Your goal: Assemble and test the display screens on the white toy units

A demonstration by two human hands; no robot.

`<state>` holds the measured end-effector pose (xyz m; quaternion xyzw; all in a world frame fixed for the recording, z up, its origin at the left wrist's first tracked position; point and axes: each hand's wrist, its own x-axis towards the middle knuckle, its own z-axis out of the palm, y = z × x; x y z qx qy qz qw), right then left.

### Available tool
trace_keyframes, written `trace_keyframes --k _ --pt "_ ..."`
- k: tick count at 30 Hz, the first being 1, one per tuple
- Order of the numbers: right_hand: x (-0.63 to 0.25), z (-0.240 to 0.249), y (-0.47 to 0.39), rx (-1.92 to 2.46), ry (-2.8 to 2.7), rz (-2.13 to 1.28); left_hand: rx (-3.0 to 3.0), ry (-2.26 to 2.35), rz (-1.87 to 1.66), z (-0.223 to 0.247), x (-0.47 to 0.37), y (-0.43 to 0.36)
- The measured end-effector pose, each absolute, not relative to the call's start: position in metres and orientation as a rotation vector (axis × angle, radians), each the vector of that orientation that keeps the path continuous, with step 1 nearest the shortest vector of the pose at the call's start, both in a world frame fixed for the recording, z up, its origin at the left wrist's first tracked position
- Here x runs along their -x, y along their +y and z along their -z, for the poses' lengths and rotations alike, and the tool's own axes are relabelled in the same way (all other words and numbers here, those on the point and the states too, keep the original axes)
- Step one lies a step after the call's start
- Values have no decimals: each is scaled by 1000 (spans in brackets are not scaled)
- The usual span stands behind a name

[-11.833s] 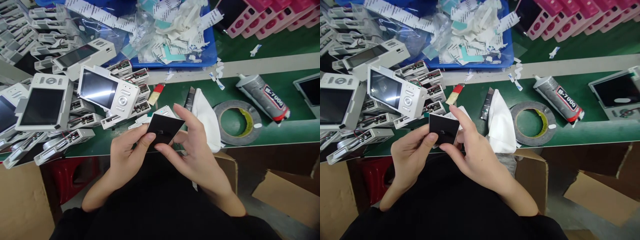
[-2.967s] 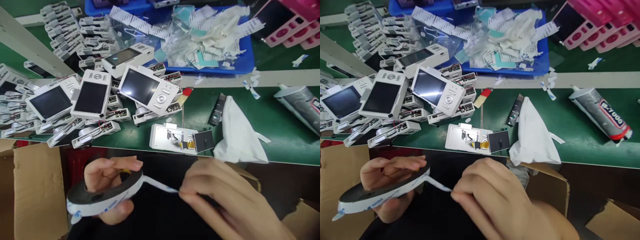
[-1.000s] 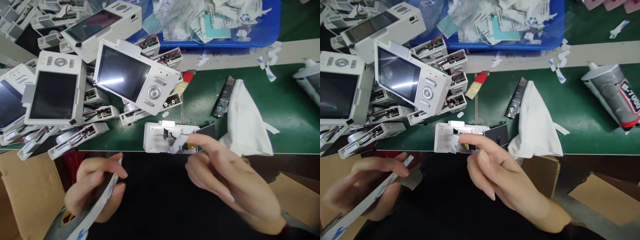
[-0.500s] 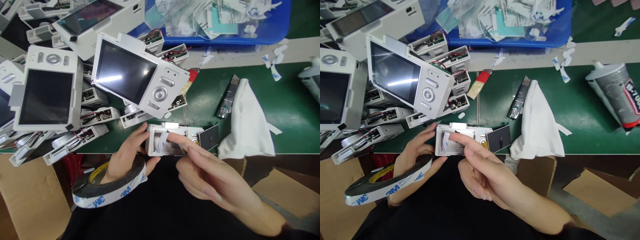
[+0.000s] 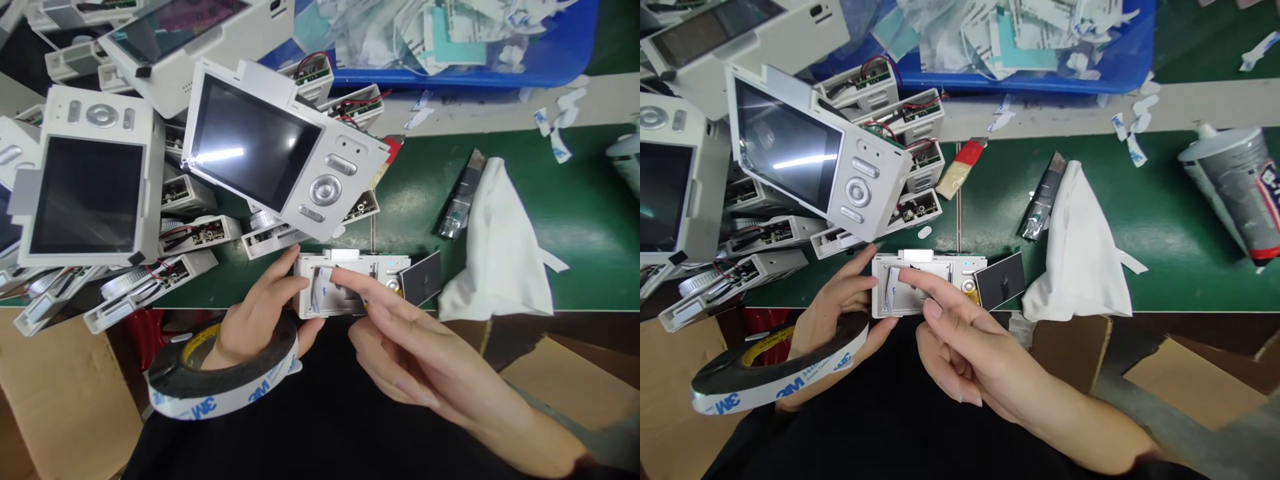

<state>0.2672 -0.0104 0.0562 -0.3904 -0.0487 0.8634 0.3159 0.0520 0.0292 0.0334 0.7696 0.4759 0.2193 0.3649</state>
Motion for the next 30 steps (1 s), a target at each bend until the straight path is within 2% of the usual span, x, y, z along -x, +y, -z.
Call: trace_keyframes --k 6,15,30 --pt "-268 -64 -2 1200 -285 -2328 -2120 1232 -530 -39 -55 32" --pt "-270 -67 3 1206 -343 -2332 -2195 1179 -639 -37 -53 31" --pt "-276 -67 7 1274 -432 -2377 -2141 1170 -611 -35 -53 30"
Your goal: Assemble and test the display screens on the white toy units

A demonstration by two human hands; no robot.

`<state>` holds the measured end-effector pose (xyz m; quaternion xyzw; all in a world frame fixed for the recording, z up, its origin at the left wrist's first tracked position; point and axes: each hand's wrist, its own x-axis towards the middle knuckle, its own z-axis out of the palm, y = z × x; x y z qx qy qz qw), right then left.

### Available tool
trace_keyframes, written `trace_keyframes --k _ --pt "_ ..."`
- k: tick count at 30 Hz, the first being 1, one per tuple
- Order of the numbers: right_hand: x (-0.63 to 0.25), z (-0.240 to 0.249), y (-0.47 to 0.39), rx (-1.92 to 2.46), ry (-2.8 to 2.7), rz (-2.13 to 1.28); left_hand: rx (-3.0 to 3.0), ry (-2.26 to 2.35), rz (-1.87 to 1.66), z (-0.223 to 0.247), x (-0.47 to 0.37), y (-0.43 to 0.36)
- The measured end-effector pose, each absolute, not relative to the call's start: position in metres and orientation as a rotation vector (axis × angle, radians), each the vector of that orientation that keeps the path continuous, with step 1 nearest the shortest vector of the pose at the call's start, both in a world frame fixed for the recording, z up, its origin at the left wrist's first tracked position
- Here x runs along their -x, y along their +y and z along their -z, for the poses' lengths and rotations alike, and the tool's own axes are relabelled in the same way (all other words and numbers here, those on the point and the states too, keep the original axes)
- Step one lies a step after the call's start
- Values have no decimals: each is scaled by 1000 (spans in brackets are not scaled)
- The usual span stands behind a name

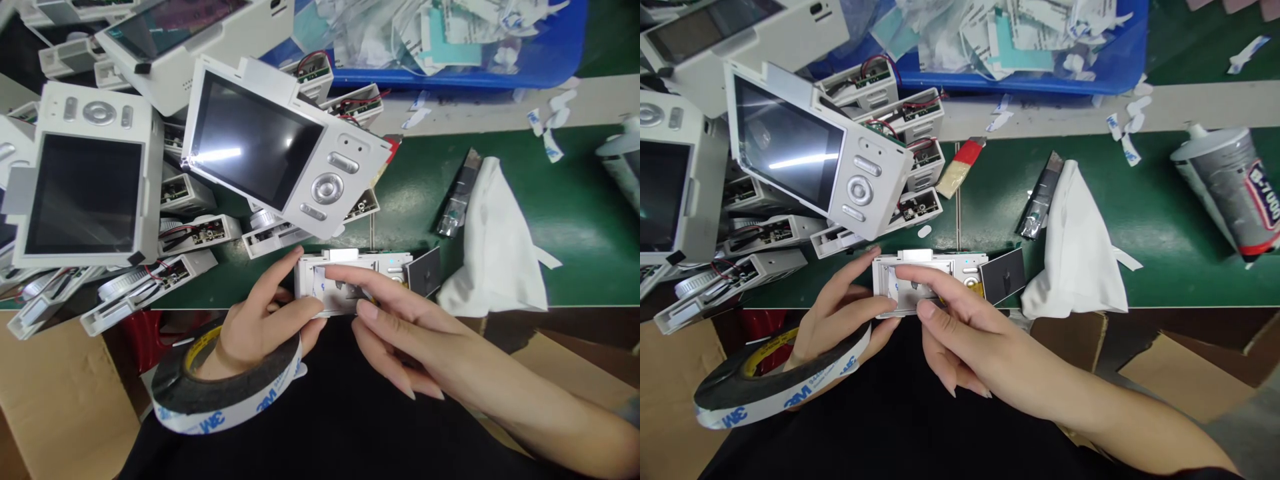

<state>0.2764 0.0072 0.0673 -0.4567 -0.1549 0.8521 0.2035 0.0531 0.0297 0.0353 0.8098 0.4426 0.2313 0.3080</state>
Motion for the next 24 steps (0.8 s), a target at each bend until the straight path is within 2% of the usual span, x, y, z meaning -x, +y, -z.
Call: trace_keyframes --k 4,11,21,24 --pt "-277 -62 3 1194 -556 -2388 -2106 1149 -623 -34 -52 29" --pt "-277 -69 1 1430 -874 -2272 -2045 1155 -657 -34 -52 27" --pt "-264 -78 -1 1751 -1996 -1093 -2023 1135 -681 -34 -51 28" --pt "-265 -73 -7 1776 -2136 -913 -2059 1141 -599 -36 -49 31"
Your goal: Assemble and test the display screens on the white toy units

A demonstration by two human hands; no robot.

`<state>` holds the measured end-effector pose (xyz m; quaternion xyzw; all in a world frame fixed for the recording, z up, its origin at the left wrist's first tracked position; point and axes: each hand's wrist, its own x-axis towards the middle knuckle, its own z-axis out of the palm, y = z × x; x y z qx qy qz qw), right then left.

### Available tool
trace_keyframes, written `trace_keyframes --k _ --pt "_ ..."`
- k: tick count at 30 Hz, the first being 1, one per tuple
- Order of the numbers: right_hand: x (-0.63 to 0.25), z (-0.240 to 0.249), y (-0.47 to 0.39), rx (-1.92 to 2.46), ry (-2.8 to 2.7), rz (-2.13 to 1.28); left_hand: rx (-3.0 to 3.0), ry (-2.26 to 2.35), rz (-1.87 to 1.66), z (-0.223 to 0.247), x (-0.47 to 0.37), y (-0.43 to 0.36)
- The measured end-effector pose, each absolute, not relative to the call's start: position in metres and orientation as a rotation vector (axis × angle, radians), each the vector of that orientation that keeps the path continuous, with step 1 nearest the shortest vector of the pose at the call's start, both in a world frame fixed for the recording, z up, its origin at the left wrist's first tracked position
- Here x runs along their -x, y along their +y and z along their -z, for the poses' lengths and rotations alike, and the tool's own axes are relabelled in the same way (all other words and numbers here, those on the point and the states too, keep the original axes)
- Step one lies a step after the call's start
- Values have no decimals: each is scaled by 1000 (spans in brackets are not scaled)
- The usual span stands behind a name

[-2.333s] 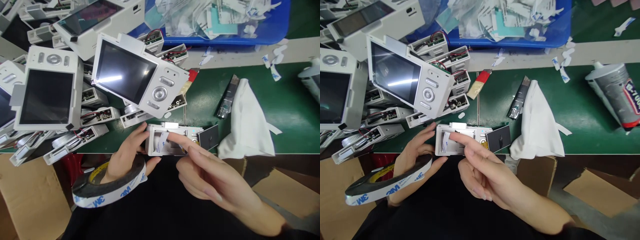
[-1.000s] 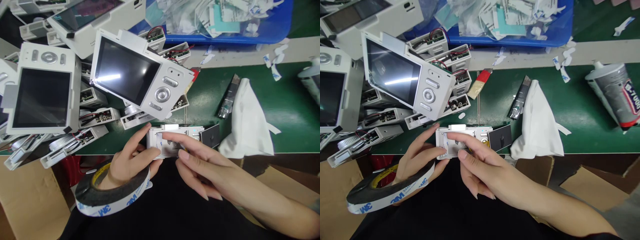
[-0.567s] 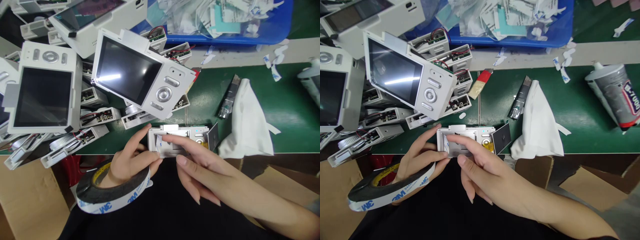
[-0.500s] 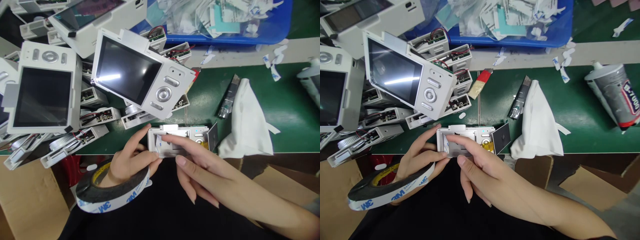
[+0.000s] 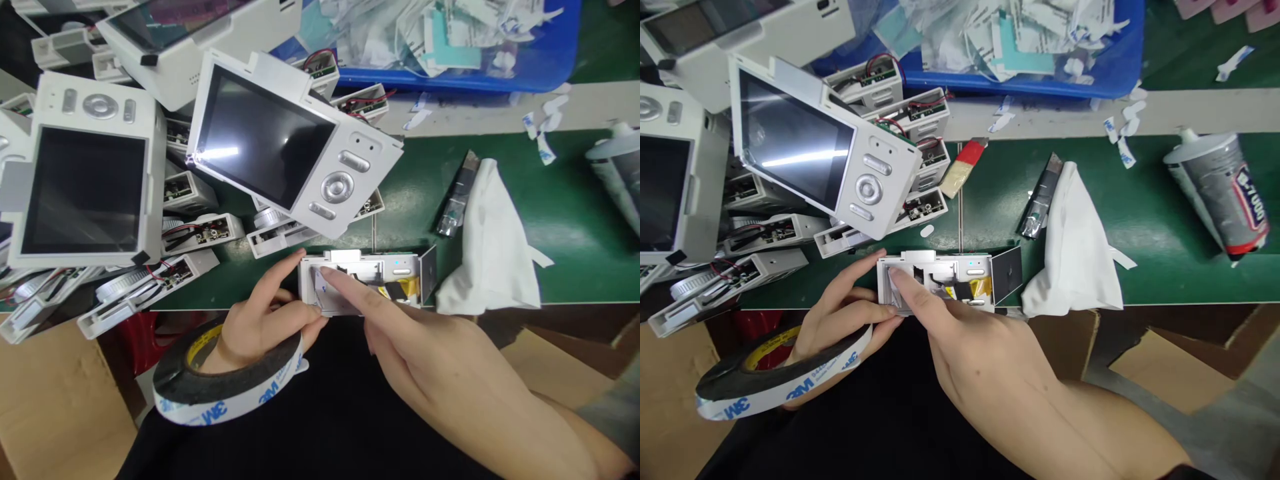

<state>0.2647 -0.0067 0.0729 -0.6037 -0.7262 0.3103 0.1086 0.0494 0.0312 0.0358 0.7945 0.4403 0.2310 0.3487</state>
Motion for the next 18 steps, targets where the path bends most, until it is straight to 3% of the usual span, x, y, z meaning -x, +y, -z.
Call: trace_keyframes --k 12,18 --pt "-266 -69 -11 1786 -2256 -762 -2199 1266 -475 -39 -51 32" --pt "-260 -73 -6 1800 -2299 -479 -2260 1241 -526 -32 -50 32"
